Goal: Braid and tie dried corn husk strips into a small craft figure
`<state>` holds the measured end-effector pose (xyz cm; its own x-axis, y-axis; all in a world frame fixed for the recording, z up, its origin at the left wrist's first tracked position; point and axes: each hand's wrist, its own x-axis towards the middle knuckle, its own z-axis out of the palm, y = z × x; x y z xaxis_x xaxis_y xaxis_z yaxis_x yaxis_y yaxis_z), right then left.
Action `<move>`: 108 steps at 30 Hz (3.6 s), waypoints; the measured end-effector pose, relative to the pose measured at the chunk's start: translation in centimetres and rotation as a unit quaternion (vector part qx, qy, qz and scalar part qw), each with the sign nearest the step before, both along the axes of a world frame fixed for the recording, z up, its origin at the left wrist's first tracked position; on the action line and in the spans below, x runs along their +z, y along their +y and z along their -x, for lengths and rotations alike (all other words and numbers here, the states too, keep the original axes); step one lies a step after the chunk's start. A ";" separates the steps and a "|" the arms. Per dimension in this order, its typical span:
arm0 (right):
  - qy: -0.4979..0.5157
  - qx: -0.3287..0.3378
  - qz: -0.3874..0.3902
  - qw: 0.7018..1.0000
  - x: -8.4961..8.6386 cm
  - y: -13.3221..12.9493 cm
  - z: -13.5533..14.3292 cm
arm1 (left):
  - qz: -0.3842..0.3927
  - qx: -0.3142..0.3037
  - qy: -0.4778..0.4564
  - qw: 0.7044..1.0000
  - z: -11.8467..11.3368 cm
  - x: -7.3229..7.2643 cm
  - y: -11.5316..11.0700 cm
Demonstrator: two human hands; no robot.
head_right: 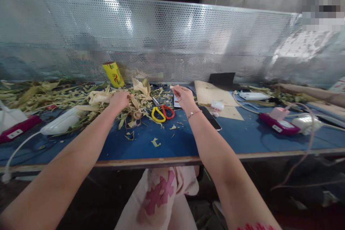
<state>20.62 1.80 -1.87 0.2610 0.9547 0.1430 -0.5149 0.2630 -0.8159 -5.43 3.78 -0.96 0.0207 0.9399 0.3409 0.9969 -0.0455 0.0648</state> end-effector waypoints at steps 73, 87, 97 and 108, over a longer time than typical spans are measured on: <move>-0.042 0.046 0.011 0.998 -0.1 -0.8 1.1 | 0.254 -0.320 -0.081 0.909 -3.9 0.6 -2.2; -0.072 0.110 -0.015 0.991 -0.4 -1.0 1.8 | 0.137 -0.327 -0.264 0.897 -4.1 1.1 -2.3; -0.096 0.138 -0.070 0.983 1.0 -3.1 3.5 | 0.191 -0.373 -0.542 0.729 -6.7 0.0 -3.4; -0.374 -0.071 -0.238 0.894 0.6 -3.5 3.7 | 0.229 -0.379 -0.573 0.689 -7.0 -0.2 -3.7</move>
<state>16.91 -1.69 -1.29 0.0359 0.7043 0.7090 0.1937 0.6911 -0.6963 1.60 0.05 -1.19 0.5286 0.8215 0.2138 -0.0213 -0.2390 0.9708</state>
